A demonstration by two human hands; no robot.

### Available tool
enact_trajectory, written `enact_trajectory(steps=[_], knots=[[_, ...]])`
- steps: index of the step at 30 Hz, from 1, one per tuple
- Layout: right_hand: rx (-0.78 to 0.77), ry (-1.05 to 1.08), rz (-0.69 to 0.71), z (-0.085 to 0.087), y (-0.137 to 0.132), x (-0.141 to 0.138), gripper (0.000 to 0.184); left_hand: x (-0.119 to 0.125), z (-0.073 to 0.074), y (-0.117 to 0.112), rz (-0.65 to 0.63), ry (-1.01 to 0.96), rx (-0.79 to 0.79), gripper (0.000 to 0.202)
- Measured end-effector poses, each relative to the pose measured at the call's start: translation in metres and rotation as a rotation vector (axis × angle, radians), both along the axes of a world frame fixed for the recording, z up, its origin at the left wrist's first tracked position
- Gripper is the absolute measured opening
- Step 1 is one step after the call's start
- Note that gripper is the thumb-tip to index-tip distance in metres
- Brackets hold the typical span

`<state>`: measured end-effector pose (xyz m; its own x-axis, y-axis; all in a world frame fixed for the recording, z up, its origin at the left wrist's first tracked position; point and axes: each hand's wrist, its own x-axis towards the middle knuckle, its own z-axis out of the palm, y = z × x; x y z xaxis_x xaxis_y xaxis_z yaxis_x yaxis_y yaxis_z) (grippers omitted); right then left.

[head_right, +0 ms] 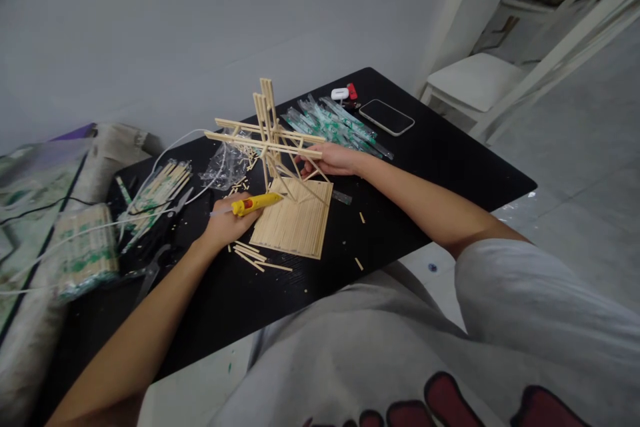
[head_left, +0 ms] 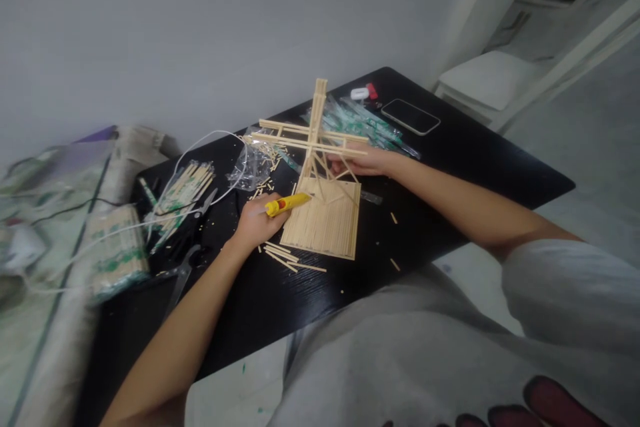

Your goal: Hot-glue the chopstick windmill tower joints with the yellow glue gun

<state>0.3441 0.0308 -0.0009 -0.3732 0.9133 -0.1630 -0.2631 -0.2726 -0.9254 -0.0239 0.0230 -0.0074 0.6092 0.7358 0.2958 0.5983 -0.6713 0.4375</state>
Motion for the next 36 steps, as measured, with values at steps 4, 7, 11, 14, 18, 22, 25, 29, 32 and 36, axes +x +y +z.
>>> enact_trajectory(steps=[4, 7, 11, 14, 18, 22, 25, 29, 32, 36], knots=[[-0.001, 0.01, 0.0, 0.001, -0.001, -0.0001, 0.026, 0.0015, 0.0008, -0.0009, -0.013, -0.025, 0.011, 0.028], [0.001, 0.024, -0.001, 0.0006, -0.0016, -0.0001, 0.023, 0.0024, 0.0011, -0.0021, -0.03, -0.055, 0.005, 0.03], [0.001, 0.023, 0.003, 0.0001, -0.0013, 0.0002, 0.024, 0.0024, 0.0014, -0.0022, -0.034, -0.06, 0.006, 0.028], [-0.001, 0.024, 0.011, 0.0, -0.0006, 0.0005, 0.026, 0.0022, 0.0023, -0.0017, -0.045, -0.065, 0.012, 0.028], [-0.006, 0.021, 0.01, 0.0015, -0.0017, 0.0005, 0.024, 0.0028, 0.004, -0.0017, -0.049, -0.052, 0.009, 0.029], [-0.02, 0.011, -0.016, 0.0041, -0.0039, -0.0003, 0.031, 0.0035, 0.0037, -0.002, -0.009, -0.022, -0.002, 0.028], [-0.025, 0.007, -0.019, 0.0046, -0.0041, -0.0007, 0.028, 0.0035, 0.0024, -0.002, -0.002, -0.021, -0.004, 0.03], [-0.04, -0.002, -0.028, 0.004, -0.0032, -0.001, 0.025, 0.0029, 0.0011, -0.0016, -0.015, -0.036, -0.002, 0.029], [-0.049, -0.004, -0.031, 0.0038, -0.0031, -0.0006, 0.025, 0.0025, 0.0, -0.0014, -0.024, -0.044, -0.002, 0.028], [-0.046, -0.009, -0.026, 0.0032, -0.0029, 0.001, 0.023, 0.0027, -0.0011, -0.0016, -0.02, -0.038, 0.01, 0.025]])
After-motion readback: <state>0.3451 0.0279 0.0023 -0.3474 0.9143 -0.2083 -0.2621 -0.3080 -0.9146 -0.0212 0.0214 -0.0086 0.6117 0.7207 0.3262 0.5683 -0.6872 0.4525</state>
